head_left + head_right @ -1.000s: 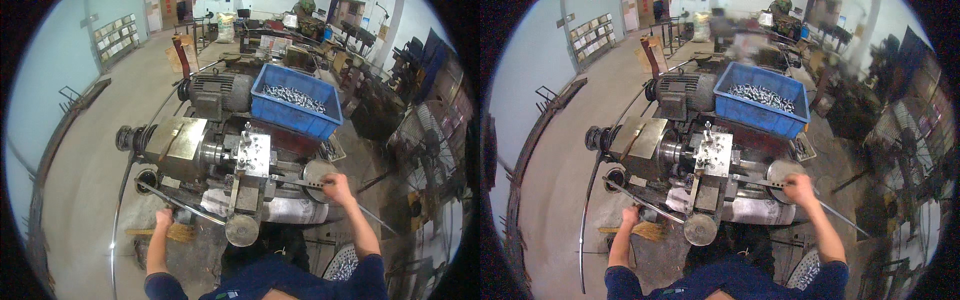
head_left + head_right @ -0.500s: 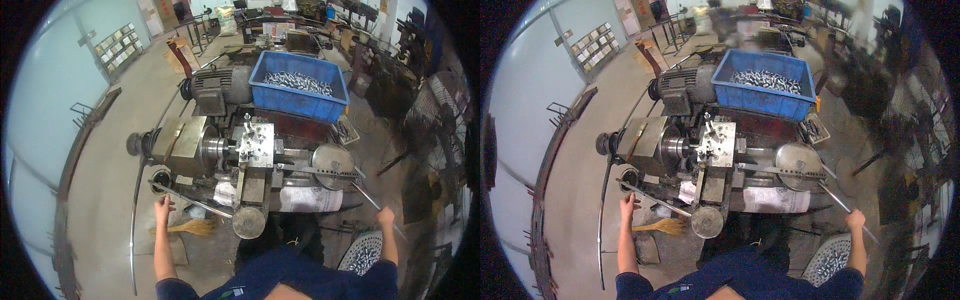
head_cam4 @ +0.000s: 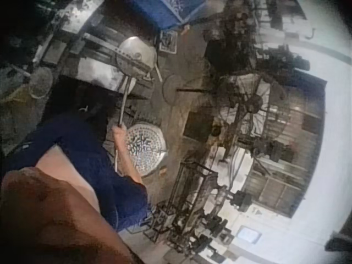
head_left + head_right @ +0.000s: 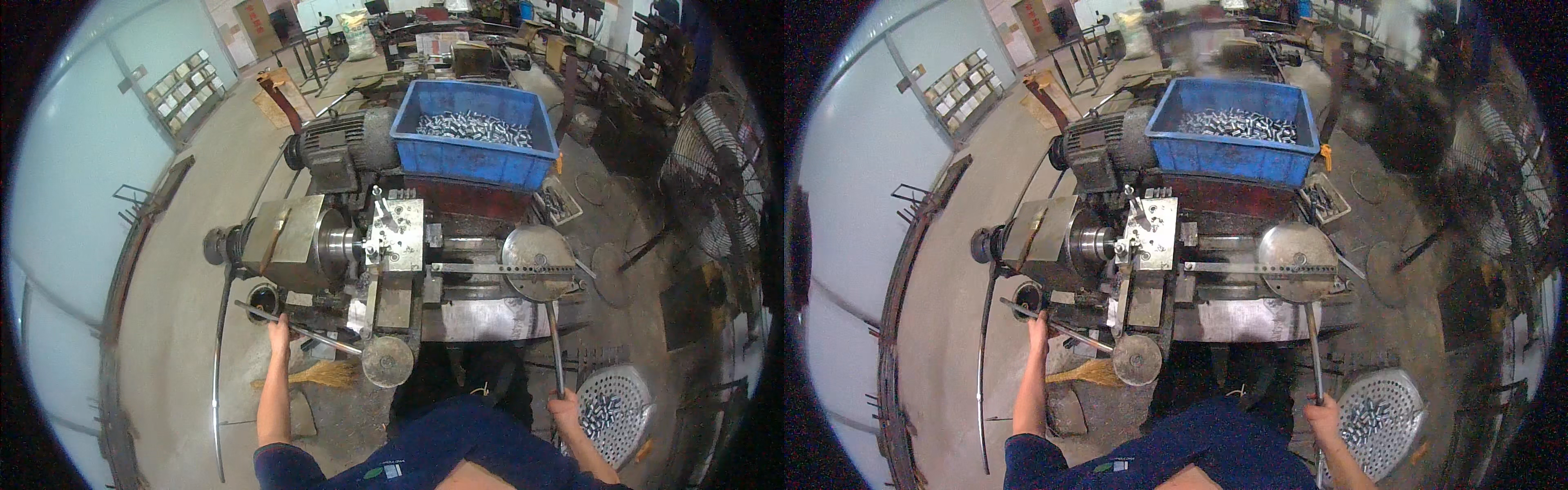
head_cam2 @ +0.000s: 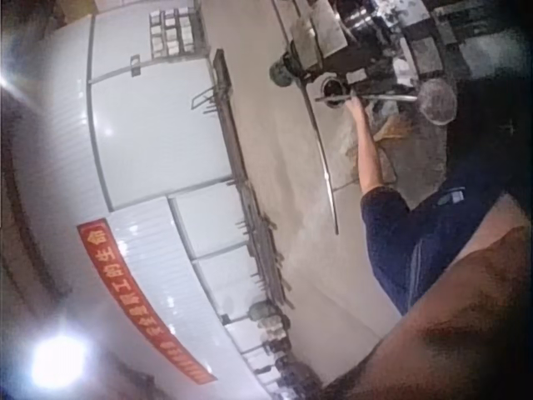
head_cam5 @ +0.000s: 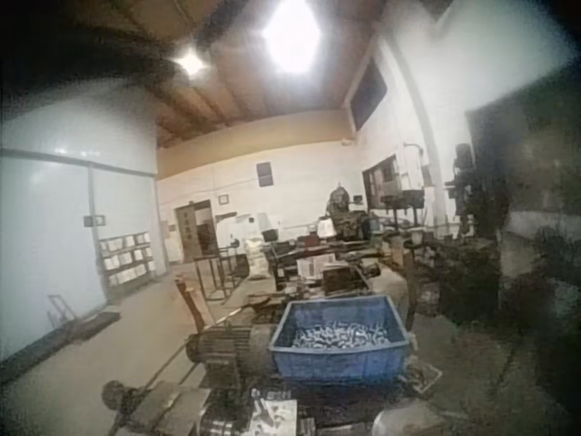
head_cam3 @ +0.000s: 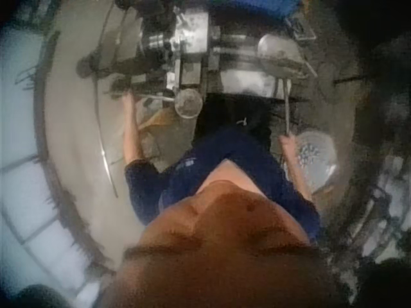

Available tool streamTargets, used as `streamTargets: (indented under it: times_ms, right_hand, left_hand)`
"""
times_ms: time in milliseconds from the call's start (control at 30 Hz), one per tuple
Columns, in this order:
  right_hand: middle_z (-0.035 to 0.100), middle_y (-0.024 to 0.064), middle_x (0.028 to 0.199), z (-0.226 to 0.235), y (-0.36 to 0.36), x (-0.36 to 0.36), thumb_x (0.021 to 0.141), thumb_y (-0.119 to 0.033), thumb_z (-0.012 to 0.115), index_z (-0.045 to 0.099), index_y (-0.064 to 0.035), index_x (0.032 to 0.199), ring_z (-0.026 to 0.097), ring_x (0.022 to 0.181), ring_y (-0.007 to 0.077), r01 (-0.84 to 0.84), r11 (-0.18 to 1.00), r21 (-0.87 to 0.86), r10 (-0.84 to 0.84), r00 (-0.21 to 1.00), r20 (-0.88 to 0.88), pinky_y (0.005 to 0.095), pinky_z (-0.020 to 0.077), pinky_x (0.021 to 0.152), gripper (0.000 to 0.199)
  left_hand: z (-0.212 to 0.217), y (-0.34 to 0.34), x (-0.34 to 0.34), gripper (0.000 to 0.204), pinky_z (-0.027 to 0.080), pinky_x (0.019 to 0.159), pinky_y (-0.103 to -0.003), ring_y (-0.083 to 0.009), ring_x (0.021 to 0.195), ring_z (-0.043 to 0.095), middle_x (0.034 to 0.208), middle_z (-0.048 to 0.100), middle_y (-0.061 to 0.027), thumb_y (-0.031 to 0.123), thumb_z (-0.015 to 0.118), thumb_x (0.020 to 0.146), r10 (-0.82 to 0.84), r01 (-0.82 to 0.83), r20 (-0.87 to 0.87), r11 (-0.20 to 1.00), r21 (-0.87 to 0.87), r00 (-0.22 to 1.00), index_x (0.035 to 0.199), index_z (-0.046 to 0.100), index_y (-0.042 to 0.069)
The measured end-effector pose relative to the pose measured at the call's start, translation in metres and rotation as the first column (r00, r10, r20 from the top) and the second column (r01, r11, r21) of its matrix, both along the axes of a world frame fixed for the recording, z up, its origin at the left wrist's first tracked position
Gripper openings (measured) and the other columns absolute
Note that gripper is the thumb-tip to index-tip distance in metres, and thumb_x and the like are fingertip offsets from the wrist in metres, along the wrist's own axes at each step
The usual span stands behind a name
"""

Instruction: The person operates a manual turning machine in a workshop, repeatedly loading small metal parts from a blue bin into the chuck, actuating the machine with a lever, and collecting finished parts into a perforated metal tray. The cycle of loading, machining, and collecting is repeated throughout the clip.

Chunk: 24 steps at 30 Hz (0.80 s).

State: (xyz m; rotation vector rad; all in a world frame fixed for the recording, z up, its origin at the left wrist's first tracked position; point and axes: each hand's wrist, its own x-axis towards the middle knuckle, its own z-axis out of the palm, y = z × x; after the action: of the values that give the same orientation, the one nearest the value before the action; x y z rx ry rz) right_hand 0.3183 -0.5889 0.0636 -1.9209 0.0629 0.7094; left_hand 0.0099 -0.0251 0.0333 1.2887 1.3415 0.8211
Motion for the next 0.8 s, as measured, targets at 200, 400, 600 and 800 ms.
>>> streamTargets:
  times_ms: [200,400,600,800]
  right_hand:
    - [0.049,0.0013,0.059,-0.034,-0.016,0.002,0.057,-0.009,0.058,0.056,-0.0006,0.081,0.046,0.05,0.0145,-0.063,0.997,0.043,0.058,0.992,0.115,0.0279,0.036,0.046,0.026]
    - [0.059,0.0131,0.066,-0.007,-0.037,0.057,0.055,-0.013,0.062,0.058,0.0014,0.094,0.056,0.06,0.021,-0.192,0.887,-0.42,0.343,0.884,0.319,0.0333,0.0454,0.057,0.041]
    - [0.061,0.0172,0.084,-0.032,-0.082,0.229,0.06,-0.02,0.065,0.06,-0.0055,0.097,0.059,0.08,0.0346,0.149,0.467,-0.872,0.691,0.554,0.465,0.0435,0.0462,0.072,0.04]
    - [0.053,0.0173,0.109,-0.057,-0.033,0.296,0.06,-0.013,0.06,0.045,-0.0028,0.121,0.048,0.105,0.034,0.443,0.549,-0.709,0.555,0.441,0.705,0.0409,0.0346,0.093,0.063]
  left_hand:
    - [0.011,-0.001,0.005,0.03,0.052,0.04,-0.033,-0.0261,0.046,0.059,0.068,0.057,-0.0145,0.023,0.049,0.084,-0.014,0.014,-0.035,1.0,-0.023,0.999,0.091,0.05,-0.006]
    - [0.01,0.006,-0.007,0.032,0.048,0.035,-0.03,-0.0258,0.042,0.058,0.065,0.057,-0.0137,0.025,0.05,0.084,-0.018,0.006,-0.177,0.998,-0.069,0.984,0.091,0.05,-0.006]
    - [0.014,-0.01,0.008,0.034,0.049,0.036,-0.029,-0.0252,0.042,0.058,0.065,0.057,-0.0131,0.026,0.049,0.085,-0.039,0.029,-0.152,0.997,-0.072,0.988,0.091,0.051,-0.008]
    - [0.021,-0.016,0.009,0.052,0.051,0.05,-0.029,-0.0213,0.054,0.061,0.074,0.061,-0.014,0.044,0.05,0.086,-0.192,0.188,-0.018,0.973,-0.134,0.981,0.094,0.054,-0.007]
